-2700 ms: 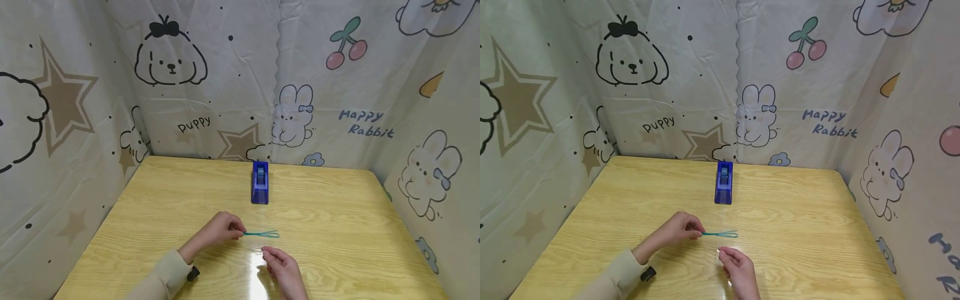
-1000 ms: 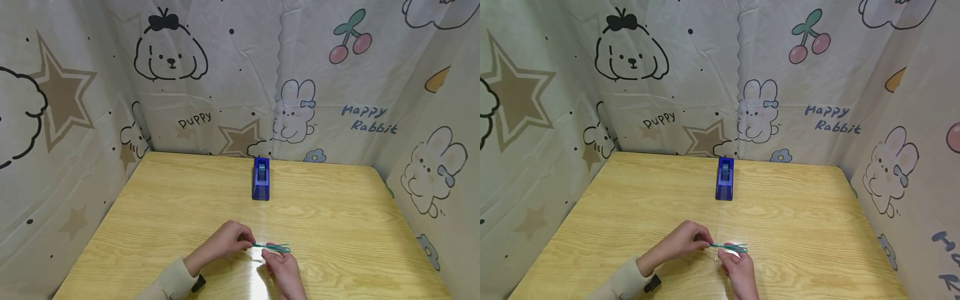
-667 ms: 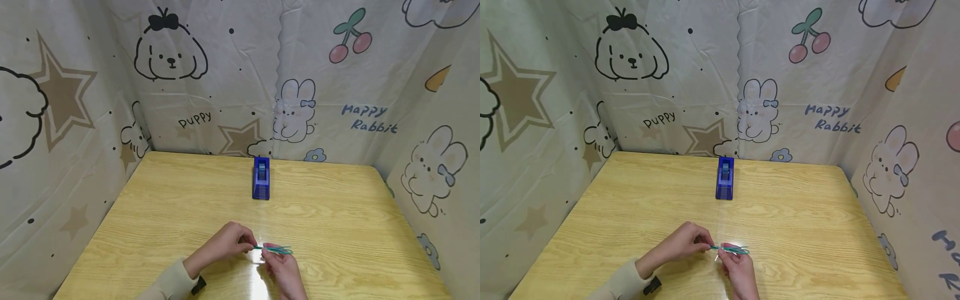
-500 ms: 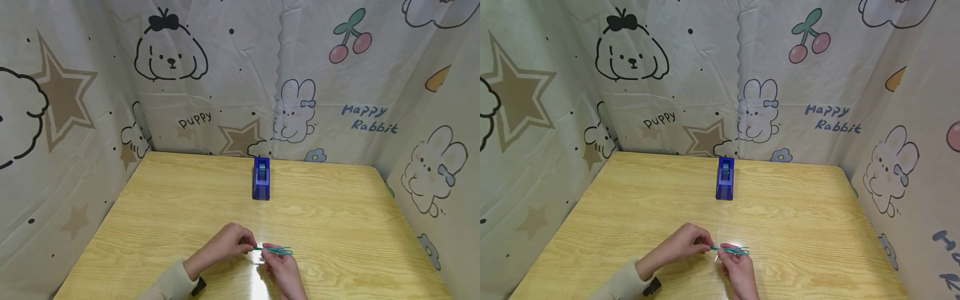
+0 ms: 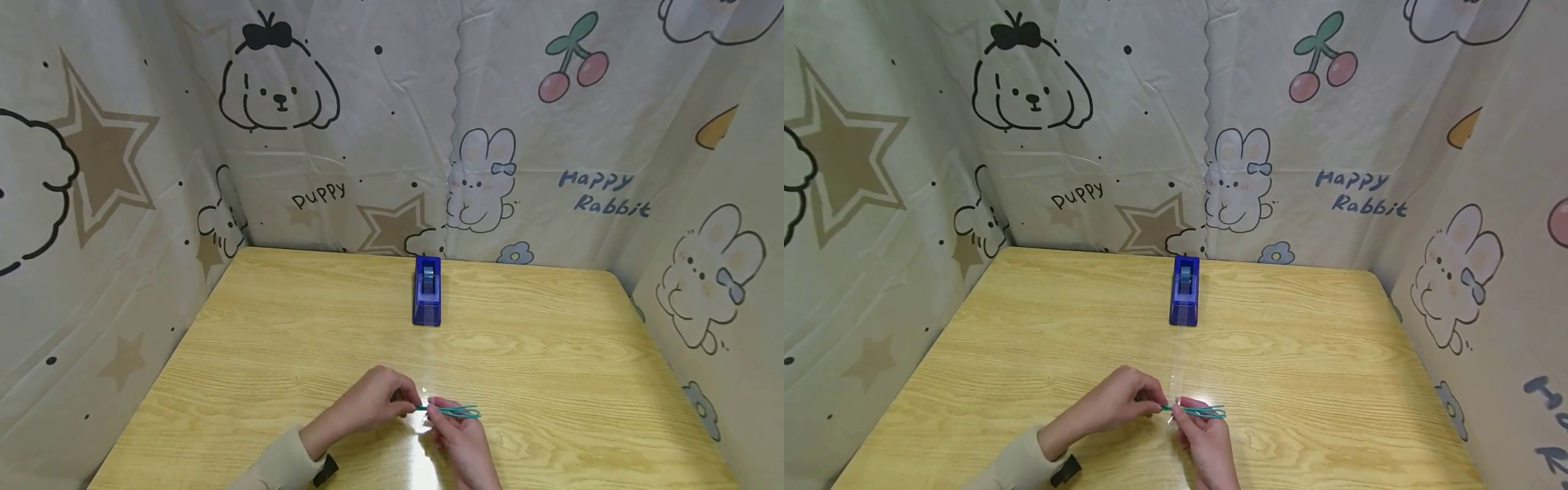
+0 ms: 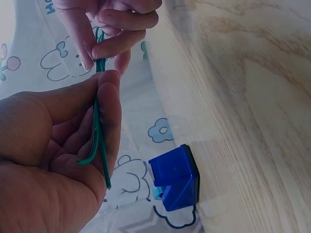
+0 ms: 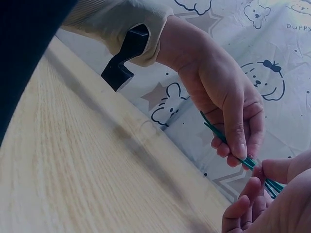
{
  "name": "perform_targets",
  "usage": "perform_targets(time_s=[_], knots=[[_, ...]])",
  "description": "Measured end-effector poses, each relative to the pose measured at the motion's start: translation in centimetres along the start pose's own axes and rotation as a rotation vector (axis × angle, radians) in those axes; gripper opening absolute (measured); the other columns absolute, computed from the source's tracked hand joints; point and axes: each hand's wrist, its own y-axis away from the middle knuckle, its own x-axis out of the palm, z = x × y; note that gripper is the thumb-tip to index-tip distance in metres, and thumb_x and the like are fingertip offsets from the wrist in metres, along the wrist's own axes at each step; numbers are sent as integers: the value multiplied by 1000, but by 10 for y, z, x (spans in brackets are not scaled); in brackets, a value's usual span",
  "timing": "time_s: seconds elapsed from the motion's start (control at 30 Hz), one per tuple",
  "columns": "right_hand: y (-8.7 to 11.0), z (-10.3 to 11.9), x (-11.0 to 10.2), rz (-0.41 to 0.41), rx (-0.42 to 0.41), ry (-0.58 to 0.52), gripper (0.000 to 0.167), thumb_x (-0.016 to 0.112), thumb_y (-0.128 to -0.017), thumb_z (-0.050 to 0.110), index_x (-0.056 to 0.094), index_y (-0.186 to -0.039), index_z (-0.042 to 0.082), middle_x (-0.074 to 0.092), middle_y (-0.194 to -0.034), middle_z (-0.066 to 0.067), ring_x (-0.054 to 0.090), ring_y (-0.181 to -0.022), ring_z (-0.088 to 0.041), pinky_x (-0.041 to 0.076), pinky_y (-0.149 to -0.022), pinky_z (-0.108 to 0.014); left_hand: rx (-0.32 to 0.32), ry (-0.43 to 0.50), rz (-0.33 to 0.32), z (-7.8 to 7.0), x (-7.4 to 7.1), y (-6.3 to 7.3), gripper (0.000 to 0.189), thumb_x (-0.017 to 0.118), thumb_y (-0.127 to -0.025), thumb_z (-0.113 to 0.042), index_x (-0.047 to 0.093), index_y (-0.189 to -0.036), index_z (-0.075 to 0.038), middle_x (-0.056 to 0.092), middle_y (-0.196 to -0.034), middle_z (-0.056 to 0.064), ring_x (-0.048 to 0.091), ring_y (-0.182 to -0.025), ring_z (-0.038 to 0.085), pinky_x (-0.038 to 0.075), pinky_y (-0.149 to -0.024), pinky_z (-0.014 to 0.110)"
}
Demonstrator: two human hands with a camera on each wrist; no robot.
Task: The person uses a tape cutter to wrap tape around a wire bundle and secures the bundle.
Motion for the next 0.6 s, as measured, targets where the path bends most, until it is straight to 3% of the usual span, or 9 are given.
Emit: perform_targets(time_s=[0.17, 0.4, 0.6], knots=[[1, 1, 1, 22, -15, -17, 41, 68, -99, 8, 56, -131, -14, 68, -85, 8, 56, -71, -3, 46, -64, -18, -11, 7, 5, 0, -1, 1, 5, 75, -94, -5, 79, -91, -6, 77, -80, 2, 59, -66, -6, 51, -65, 15], [2, 1, 0, 82, -26, -69, 40, 68, -97, 0, 54, -130, -17, 72, -92, 6, 67, -86, -4, 58, -79, -23, -18, 13, -2, -2, -2, 4, 6, 75, -94, -4, 79, -90, -5, 77, -80, 4, 59, -65, -6, 51, -64, 16], [2, 1, -1, 88, -13, -96, 32, 68, -97, -1, 59, -125, -14, 74, -92, 3, 68, -83, -6, 59, -77, -24, -29, 13, -1, -2, -1, 5, 6, 75, -93, -4, 79, -90, -6, 76, -79, 3, 58, -65, -6, 51, -63, 16]])
